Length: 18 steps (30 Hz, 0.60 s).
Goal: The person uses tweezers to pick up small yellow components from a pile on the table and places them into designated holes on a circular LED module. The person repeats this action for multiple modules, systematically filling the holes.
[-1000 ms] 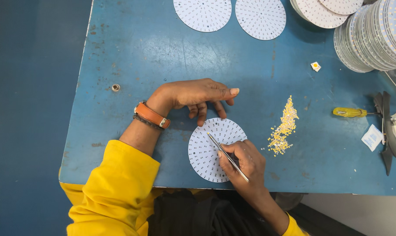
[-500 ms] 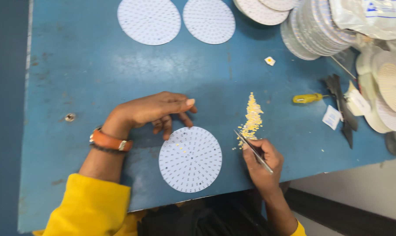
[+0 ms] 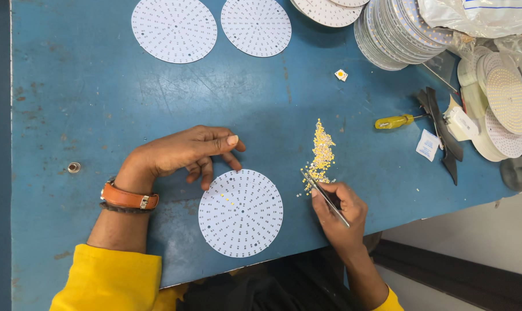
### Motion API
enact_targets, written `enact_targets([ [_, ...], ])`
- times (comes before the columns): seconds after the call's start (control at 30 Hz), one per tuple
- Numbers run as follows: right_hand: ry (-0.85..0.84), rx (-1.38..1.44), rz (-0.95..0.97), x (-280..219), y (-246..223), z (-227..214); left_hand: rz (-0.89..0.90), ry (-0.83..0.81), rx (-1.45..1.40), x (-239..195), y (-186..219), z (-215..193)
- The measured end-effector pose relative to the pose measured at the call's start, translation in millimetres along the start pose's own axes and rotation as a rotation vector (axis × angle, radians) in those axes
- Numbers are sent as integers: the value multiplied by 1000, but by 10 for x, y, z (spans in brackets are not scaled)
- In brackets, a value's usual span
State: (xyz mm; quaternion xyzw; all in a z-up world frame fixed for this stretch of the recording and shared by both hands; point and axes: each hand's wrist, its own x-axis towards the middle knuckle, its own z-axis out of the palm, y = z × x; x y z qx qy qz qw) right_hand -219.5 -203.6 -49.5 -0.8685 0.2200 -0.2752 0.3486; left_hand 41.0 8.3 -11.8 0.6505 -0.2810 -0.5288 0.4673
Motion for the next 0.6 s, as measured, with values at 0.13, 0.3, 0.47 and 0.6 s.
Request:
enact_targets([
  [0.13,-8,-23,-25,-14,14,-7,11,10,11,9,-12,7],
  [0.3,-41,-12,-83,-8,0,-32,7,12,14,5,-7,5],
  [0.47,-22,-26,-59,-6,0,-30,12,8,9,13,-11,10],
  [0.6,-55,31,-96,-6,-10,-36,4,8,9,3,-1,4],
])
